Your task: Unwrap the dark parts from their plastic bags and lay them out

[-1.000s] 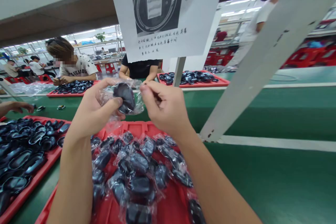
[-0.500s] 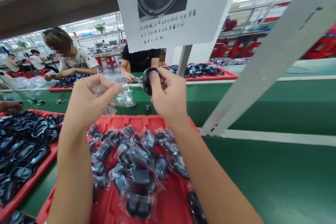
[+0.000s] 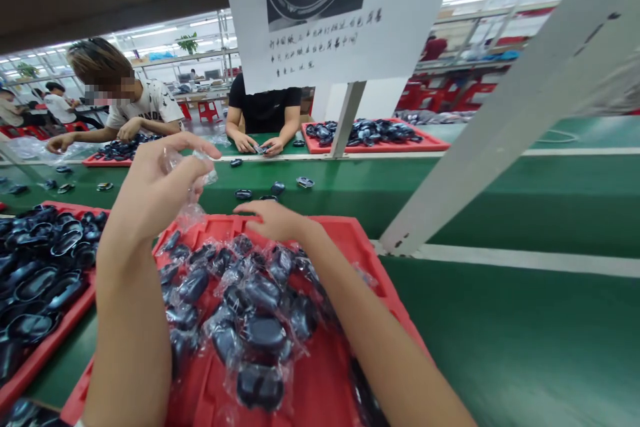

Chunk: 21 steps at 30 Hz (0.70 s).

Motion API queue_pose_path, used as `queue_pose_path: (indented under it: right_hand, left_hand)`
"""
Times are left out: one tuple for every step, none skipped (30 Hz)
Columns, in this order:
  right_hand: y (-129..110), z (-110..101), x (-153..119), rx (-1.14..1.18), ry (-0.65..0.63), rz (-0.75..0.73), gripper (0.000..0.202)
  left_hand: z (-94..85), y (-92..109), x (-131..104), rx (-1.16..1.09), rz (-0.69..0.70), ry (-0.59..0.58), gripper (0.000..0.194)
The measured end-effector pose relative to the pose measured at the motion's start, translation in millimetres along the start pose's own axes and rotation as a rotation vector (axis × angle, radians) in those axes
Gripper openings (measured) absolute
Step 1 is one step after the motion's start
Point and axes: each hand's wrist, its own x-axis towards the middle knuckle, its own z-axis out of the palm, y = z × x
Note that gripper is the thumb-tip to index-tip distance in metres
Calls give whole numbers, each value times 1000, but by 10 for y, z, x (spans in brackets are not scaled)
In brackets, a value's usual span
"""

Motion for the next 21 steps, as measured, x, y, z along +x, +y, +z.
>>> queue_pose_path:
  right_hand:
    - [-37,64,7,50,-46,-83,25]
    - [-67,114,17,71,-58,-120,20]
    - [-90,143,31,66,-36,-117,15]
    - [-112,148,46,48,15,-86,14]
    - [-136,130,60,39,98,-52,16]
    - [-169,90,68,50,204,-15,17]
    - [-214,35,68,85,324,17,18]
    - [-275,-29,56,136,439,38,18]
    - [-348,-95,33,186,535,40,20]
    - [-430,-159,-1,222,606,23,25]
    - [-514,-217,-44,241,647,-11,32]
    - [-594,-268,-92,246,663,-57,40]
    - [-664,-314,-142,255,675,-106,46]
    - [-719,-355,-192,278,697,-150,50]
    - [-758,-395,-240,320,732,-182,52]
    - [-782,-435,-285,369,771,-199,53]
    - [-793,-476,-326,412,808,-205,53]
    - [-795,-517,-363,439,834,-202,53]
    - [-793,-554,-397,446,841,-191,53]
    - [-791,-586,-427,432,842,-176,53]
    - [-795,-609,-452,396,866,-161,52]
  left_hand:
    - [-8,-11,0,27,-12,-9,10]
    - [-18,-30,1,64,-24,-10,10]
    - [-33,-56,2,106,-35,-2,12]
    - [-50,-87,3,154,-45,15,17]
    - [-69,-121,5,207,-53,41,22]
    - [-88,-154,7,262,-61,64,28]
    - [-103,-182,10,311,-70,76,35]
    - [-113,-203,14,344,-76,70,42]
    - [-114,-215,19,358,-70,44,46]
    - [-106,-215,24,352,-51,4,46]
    - [-88,-204,29,326,-20,-38,40]
    - [-60,-183,33,284,20,-71,33]
    - [-25,-154,33,232,64,-86,27]
    - [14,-120,28,172,107,-77,23]
    - [56,-83,19,107,141,-51,19]
    - [97,-47,5,39,171,-12,14]
    - [134,-14,-12,-29,197,24,8]
    - [165,14,-30,-92,215,52,6]
    - [189,37,-46,-142,218,64,10]
    - [206,53,-58,-175,206,65,16]
    - [213,64,-64,-191,183,58,22]
